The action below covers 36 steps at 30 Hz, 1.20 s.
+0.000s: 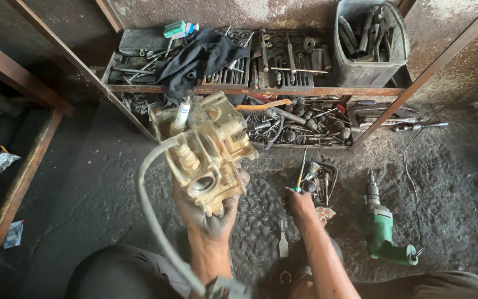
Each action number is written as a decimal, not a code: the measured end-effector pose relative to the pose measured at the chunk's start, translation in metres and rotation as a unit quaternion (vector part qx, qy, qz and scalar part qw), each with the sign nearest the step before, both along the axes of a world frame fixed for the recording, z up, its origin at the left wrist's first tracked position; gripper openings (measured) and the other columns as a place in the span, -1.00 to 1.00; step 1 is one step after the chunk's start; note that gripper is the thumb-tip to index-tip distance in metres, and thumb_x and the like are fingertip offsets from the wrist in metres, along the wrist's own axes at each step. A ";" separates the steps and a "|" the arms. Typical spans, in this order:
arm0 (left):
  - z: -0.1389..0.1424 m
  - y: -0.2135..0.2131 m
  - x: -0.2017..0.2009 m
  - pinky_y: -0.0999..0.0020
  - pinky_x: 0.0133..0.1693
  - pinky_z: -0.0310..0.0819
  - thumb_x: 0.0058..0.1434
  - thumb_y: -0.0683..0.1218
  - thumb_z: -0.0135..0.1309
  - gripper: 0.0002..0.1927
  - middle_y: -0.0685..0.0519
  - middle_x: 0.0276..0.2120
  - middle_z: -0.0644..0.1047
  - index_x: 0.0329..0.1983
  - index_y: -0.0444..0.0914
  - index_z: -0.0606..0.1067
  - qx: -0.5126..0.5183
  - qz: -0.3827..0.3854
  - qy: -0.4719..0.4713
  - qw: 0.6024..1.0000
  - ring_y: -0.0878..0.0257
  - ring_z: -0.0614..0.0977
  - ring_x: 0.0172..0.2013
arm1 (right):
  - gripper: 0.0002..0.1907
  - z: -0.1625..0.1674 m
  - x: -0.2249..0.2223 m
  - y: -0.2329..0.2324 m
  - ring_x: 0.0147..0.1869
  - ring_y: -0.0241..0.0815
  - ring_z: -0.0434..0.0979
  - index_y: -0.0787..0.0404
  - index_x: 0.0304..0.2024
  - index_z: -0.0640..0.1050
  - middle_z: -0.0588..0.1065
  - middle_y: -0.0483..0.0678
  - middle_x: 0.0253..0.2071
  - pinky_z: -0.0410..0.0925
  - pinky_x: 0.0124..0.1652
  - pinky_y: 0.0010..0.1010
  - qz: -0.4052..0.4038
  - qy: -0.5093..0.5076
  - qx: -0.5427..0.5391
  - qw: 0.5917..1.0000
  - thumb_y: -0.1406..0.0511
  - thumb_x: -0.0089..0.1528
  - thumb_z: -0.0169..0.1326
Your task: The person uses a green power drill to work on a metallic engine component, likely a cylinder head, while sitting on the floor. They periodically lift the part to inspect it and use a screwdriver to adjust or remove small components.
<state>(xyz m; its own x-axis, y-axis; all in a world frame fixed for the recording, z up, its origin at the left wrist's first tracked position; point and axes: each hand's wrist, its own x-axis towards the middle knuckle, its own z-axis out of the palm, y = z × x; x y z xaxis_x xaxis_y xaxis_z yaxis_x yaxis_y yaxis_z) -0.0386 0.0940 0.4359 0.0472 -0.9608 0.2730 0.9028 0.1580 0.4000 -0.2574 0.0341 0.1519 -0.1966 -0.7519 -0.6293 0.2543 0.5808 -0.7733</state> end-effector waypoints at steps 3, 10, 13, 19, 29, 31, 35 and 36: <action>-0.002 -0.008 0.006 -0.05 0.00 0.66 0.50 0.16 -0.11 -0.44 -0.29 0.11 0.47 0.35 -0.32 0.29 0.004 -0.132 0.179 0.975 -0.13 0.63 -0.03 | -0.76 0.000 0.000 0.001 -0.54 -0.19 0.41 0.30 -0.28 0.52 0.49 0.01 -0.50 0.21 -0.55 -0.35 0.013 0.023 -0.009 1.000 0.22 0.27 0.12; 0.003 -0.006 0.004 -0.01 -0.05 0.63 0.24 0.20 0.22 -0.28 -0.29 0.11 0.51 0.28 -0.35 0.36 -0.056 0.368 -0.556 0.743 -0.09 0.59 0.05 | -0.57 -0.034 -0.013 0.001 -0.28 0.12 0.62 0.36 -0.15 0.55 0.60 0.22 -0.35 0.43 -0.25 -0.09 0.141 0.390 -0.017 0.910 0.09 0.23 0.21; 0.000 -0.042 0.021 0.08 0.14 0.58 0.28 0.16 0.07 -0.39 -0.05 0.16 0.53 0.31 -0.24 0.38 0.189 -0.001 -0.023 0.982 0.09 0.63 0.11 | -0.55 -0.053 -0.016 0.018 -0.09 0.38 0.58 0.41 -0.09 0.48 0.56 0.36 -0.22 0.43 -0.09 0.07 0.101 0.486 -0.043 0.867 0.12 0.24 0.16; -0.109 -0.092 0.004 0.20 -0.03 0.62 0.25 0.23 0.18 -0.29 -0.19 0.00 0.64 0.10 -0.51 0.52 0.370 0.063 -0.392 0.840 0.09 0.71 -0.04 | -0.45 -0.055 -0.028 0.032 0.04 0.41 0.53 0.48 0.00 0.33 0.51 0.41 -0.08 0.36 0.05 0.11 0.090 0.523 0.032 0.847 0.13 0.24 0.12; -0.364 -0.071 -0.001 0.00 -0.25 0.58 0.30 0.20 0.11 -0.59 -0.03 -0.16 0.64 -0.04 -0.20 0.57 0.530 -0.171 -0.318 0.767 0.06 0.66 -0.24 | -0.14 -0.043 -0.106 0.018 0.13 0.36 0.52 0.46 0.47 0.04 0.37 0.41 0.14 0.44 0.08 0.01 0.301 0.577 -0.015 0.759 0.31 0.17 0.01; -0.375 -0.061 0.001 -0.08 -0.23 0.57 0.31 0.21 0.09 -0.62 -0.01 -0.18 0.61 -0.09 -0.16 0.56 0.578 -0.207 -0.331 0.716 0.03 0.65 -0.25 | -0.23 -0.028 -0.132 0.003 0.28 0.26 0.39 0.23 0.40 0.16 0.32 0.25 0.25 0.34 0.11 0.09 0.386 0.641 0.037 0.662 0.25 0.16 0.07; -0.380 -0.061 0.016 -0.14 -0.21 0.58 0.30 0.22 0.07 -0.66 0.00 -0.23 0.59 -0.16 -0.11 0.54 0.613 -0.270 -0.338 0.661 0.02 0.63 -0.26 | -0.54 0.000 -0.179 0.003 0.37 0.11 0.31 0.06 0.20 0.47 0.39 0.06 0.27 0.22 0.22 0.00 0.598 0.685 -0.001 0.416 0.20 0.24 0.06; -0.377 -0.065 0.019 -0.15 -0.23 0.59 0.29 0.22 0.07 -0.67 -0.02 -0.26 0.59 -0.19 -0.11 0.53 0.615 -0.299 -0.322 0.655 0.02 0.63 -0.29 | -0.63 0.003 -0.188 0.011 0.43 0.06 0.29 0.00 0.12 0.58 0.43 -0.02 0.27 0.20 0.28 -0.03 0.644 0.677 0.010 0.355 0.22 0.25 0.06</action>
